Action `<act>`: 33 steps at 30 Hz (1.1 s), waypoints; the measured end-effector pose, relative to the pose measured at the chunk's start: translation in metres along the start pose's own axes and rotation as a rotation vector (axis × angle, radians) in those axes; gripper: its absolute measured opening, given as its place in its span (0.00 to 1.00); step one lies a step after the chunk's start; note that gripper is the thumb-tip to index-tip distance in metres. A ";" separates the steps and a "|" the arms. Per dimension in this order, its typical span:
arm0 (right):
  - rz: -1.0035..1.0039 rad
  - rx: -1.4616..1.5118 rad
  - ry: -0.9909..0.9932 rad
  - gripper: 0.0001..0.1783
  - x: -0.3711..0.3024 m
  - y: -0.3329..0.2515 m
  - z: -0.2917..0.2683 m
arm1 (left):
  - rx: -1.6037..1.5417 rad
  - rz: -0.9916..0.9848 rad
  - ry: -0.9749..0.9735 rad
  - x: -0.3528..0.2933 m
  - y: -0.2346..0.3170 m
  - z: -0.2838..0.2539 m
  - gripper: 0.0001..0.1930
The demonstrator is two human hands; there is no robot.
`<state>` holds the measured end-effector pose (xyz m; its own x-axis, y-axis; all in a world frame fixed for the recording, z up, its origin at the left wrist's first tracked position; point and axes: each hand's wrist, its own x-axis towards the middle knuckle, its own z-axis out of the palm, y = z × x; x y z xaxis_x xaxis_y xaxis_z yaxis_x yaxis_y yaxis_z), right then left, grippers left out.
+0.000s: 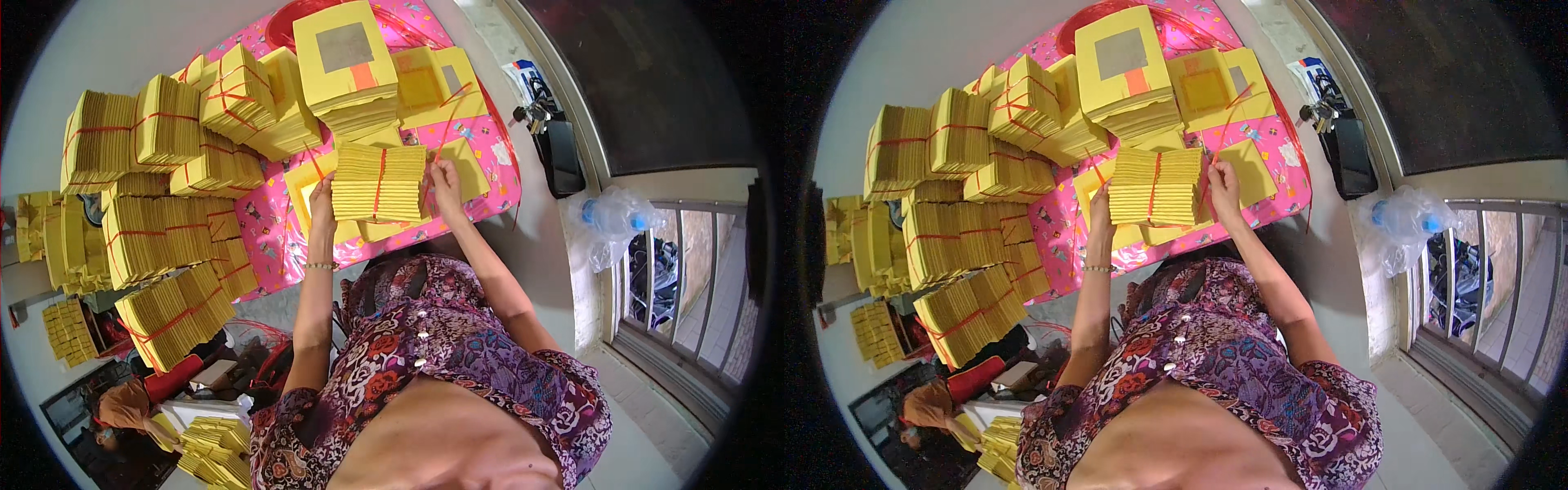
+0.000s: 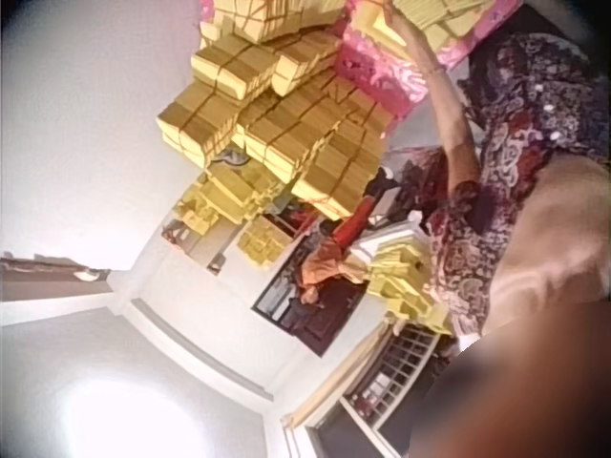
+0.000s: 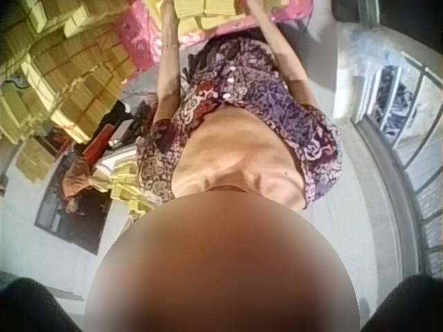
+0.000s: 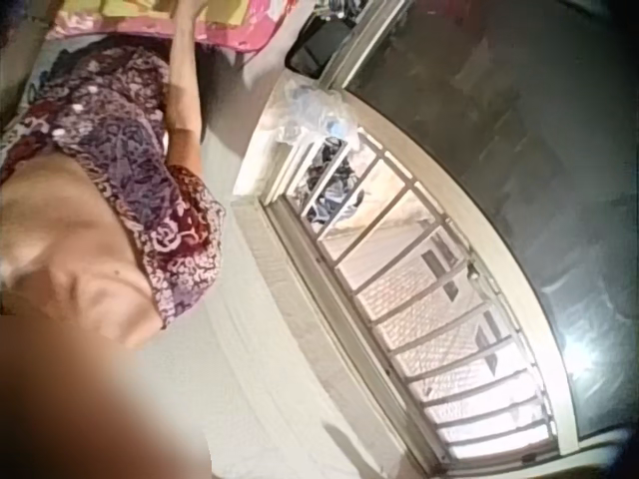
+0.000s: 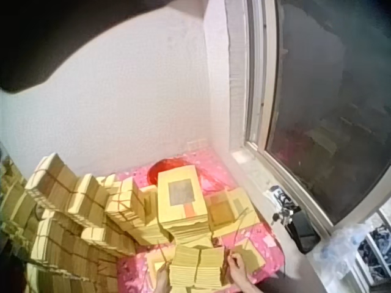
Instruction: Counting and bundling stacks of yellow paper using red string.
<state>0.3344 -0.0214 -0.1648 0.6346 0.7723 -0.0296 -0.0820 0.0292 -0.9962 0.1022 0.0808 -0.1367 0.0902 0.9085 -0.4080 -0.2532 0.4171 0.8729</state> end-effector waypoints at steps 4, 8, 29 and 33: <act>0.063 0.178 -0.028 0.05 0.008 0.011 0.012 | -0.095 0.034 -0.139 -0.004 -0.004 -0.002 0.15; -0.124 0.006 -0.031 0.03 0.007 -0.012 0.013 | -0.085 0.102 -0.070 -0.014 -0.003 0.000 0.16; -0.192 -0.210 -0.455 0.02 0.025 -0.143 -0.024 | -0.398 0.260 -0.158 -0.041 -0.024 -0.009 0.13; -0.445 -0.392 -0.551 0.04 0.006 -0.178 0.015 | -0.386 0.274 -0.118 -0.041 -0.031 -0.011 0.11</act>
<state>0.3414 -0.0119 0.0132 0.0664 0.9452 0.3197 0.4291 0.2622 -0.8644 0.0953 0.0303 -0.1497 0.0731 0.9895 -0.1248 -0.6195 0.1431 0.7718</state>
